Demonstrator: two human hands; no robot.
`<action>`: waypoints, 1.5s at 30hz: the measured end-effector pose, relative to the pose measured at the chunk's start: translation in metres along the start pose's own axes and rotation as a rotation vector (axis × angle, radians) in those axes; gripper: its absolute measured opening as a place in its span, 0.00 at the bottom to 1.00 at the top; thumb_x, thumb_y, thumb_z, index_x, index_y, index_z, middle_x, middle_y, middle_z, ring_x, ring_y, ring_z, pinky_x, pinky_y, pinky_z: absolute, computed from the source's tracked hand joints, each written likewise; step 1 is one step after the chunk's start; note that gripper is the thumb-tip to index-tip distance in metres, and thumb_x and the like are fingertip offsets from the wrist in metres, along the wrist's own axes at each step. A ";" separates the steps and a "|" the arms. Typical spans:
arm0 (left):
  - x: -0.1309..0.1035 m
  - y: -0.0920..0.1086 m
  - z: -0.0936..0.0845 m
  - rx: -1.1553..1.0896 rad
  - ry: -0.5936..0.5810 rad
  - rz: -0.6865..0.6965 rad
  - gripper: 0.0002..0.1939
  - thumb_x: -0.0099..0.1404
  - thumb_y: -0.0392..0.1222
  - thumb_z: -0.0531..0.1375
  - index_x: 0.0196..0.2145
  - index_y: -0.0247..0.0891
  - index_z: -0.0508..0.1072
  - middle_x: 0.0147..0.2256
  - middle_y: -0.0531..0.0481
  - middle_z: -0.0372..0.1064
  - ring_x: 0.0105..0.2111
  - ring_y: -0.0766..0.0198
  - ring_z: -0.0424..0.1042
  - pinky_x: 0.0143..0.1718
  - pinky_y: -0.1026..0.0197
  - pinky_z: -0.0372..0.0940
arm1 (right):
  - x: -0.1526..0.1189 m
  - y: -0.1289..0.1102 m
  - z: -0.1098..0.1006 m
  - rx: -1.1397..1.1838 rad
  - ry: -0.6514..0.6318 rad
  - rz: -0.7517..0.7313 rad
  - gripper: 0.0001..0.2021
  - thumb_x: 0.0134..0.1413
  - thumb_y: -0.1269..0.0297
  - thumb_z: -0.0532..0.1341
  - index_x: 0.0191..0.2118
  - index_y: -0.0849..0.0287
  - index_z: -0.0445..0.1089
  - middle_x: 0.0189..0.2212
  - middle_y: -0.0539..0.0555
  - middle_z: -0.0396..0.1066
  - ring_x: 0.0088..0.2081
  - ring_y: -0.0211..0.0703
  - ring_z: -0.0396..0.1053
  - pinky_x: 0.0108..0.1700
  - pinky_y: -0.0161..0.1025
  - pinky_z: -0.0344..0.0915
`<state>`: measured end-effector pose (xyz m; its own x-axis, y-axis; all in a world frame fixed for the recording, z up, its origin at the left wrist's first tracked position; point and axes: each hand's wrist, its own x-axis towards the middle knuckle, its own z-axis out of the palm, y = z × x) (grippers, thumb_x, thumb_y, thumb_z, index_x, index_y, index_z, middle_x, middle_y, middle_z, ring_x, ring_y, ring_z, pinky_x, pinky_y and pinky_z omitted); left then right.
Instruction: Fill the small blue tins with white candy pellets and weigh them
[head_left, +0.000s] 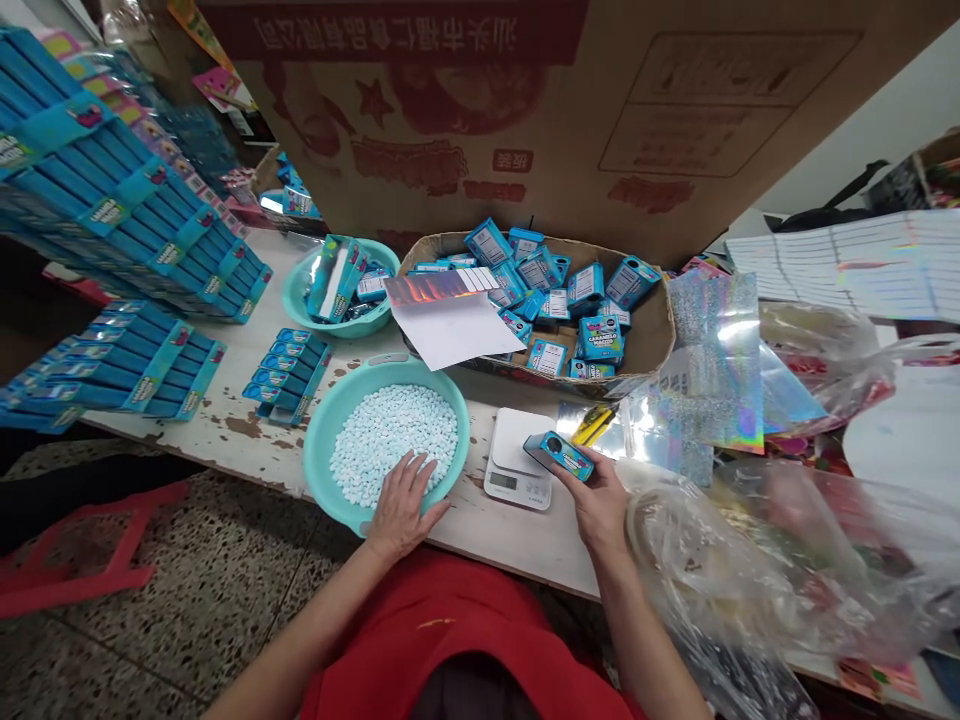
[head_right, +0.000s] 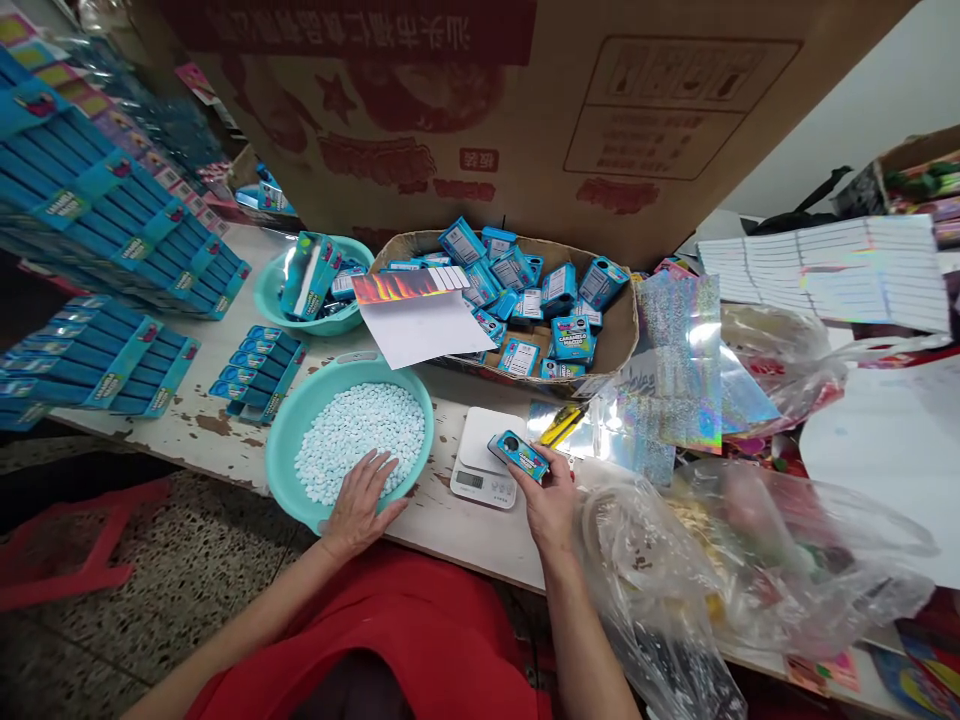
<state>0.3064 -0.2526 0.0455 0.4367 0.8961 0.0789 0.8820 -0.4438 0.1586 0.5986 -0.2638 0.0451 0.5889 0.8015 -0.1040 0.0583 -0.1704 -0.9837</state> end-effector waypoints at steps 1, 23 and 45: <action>0.000 0.002 0.000 0.010 -0.004 0.003 0.26 0.64 0.53 0.53 0.56 0.37 0.64 0.57 0.40 0.61 0.60 0.49 0.54 0.56 0.49 0.56 | 0.002 0.001 0.002 -0.020 -0.016 -0.010 0.24 0.34 0.55 0.70 0.41 0.59 0.70 0.38 0.53 0.69 0.40 0.45 0.68 0.46 0.46 0.64; -0.003 0.013 0.002 0.079 -0.097 -0.083 0.22 0.66 0.54 0.50 0.50 0.39 0.70 0.55 0.42 0.64 0.57 0.48 0.60 0.51 0.49 0.61 | 0.030 0.006 0.032 -0.217 -0.230 -0.056 0.24 0.36 0.49 0.67 0.40 0.58 0.71 0.37 0.55 0.69 0.38 0.47 0.66 0.41 0.45 0.63; -0.002 0.010 0.008 0.049 -0.043 -0.002 0.22 0.66 0.55 0.49 0.47 0.36 0.71 0.46 0.39 0.70 0.46 0.50 0.68 0.42 0.51 0.64 | -0.055 -0.004 -0.017 -0.038 -0.023 0.277 0.25 0.39 0.50 0.66 0.42 0.61 0.69 0.40 0.59 0.72 0.42 0.48 0.69 0.46 0.47 0.65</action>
<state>0.3154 -0.2588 0.0387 0.4408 0.8969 0.0361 0.8902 -0.4420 0.1102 0.5795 -0.3175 0.0571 0.5682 0.7342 -0.3716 -0.0714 -0.4058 -0.9111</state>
